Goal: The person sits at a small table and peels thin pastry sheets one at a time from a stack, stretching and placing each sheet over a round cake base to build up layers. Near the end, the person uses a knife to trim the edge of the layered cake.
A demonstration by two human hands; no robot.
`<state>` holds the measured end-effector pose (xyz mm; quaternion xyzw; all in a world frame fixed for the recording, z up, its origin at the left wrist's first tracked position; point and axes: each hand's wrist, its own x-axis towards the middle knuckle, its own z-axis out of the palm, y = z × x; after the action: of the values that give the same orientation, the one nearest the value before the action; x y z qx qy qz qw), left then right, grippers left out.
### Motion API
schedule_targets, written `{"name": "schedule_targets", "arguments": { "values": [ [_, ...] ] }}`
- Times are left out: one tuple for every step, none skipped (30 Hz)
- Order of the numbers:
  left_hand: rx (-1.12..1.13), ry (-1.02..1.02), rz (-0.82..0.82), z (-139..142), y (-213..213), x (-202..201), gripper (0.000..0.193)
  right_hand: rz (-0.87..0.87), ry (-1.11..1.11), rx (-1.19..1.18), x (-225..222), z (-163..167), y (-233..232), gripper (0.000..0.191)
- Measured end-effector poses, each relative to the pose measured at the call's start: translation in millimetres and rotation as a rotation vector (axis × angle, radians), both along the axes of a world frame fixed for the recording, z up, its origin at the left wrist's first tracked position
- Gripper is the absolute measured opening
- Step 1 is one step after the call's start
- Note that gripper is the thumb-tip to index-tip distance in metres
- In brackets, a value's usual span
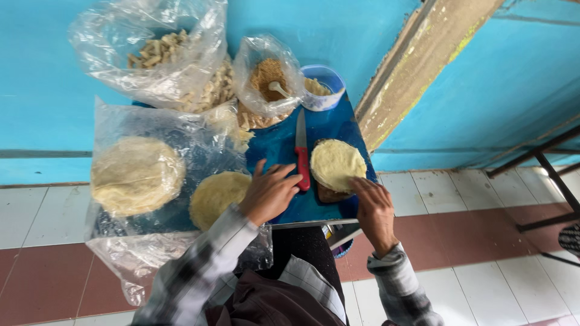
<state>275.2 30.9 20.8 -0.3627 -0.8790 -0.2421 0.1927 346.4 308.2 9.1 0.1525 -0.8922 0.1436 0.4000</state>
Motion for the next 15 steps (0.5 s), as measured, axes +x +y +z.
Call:
{"name": "schedule_targets", "arguments": {
  "values": [
    [0.084,-0.038,0.021,3,-22,8,0.027,0.018,0.005,-0.121,-1,2,-5,0.035],
    [0.171,-0.086,0.046,2,-46,22,0.026,-0.002,-0.031,-0.263,3,4,-9,0.032],
    [0.220,-0.133,0.066,1,-72,34,0.025,-0.016,-0.075,-0.405,7,8,-14,0.030],
    [0.266,-0.168,0.096,1,-100,45,0.025,-0.020,-0.116,-0.551,6,13,-25,0.029],
    [0.313,-0.206,0.130,0,-122,58,0.025,0.053,-0.185,-0.574,6,16,-41,0.026],
    [0.292,-0.207,0.170,-4,-135,70,0.025,0.120,-0.257,-0.594,7,19,-56,0.024],
    [0.266,-0.200,0.200,-5,-147,76,0.025,0.181,-0.318,-0.617,7,24,-73,0.022],
    [0.240,-0.195,0.225,-7,-158,83,0.025,0.318,-0.336,-0.477,6,29,-91,0.023],
    [0.238,-0.143,0.210,-11,-162,93,0.026,0.454,-0.355,-0.327,3,33,-112,0.025],
    [0.235,-0.080,0.191,-14,-161,99,0.027,0.588,-0.358,-0.174,-2,36,-133,0.026],
    [0.230,-0.017,0.168,-16,-161,102,0.028,0.596,-0.368,-0.115,-4,39,-153,0.025],
    [0.229,-0.034,0.191,-19,-163,104,0.025,0.605,-0.377,-0.050,-9,41,-172,0.024],
    [0.229,-0.050,0.212,-20,-164,103,0.022,0.612,-0.383,0.016,-15,43,-188,0.023],
    [0.227,-0.070,0.230,-22,-166,101,0.020,0.632,-0.393,0.041,-18,45,-200,0.021],
    [0.248,-0.062,0.227,-24,-168,100,0.017,0.649,-0.409,0.065,-20,44,-209,0.020]
  ]
}}
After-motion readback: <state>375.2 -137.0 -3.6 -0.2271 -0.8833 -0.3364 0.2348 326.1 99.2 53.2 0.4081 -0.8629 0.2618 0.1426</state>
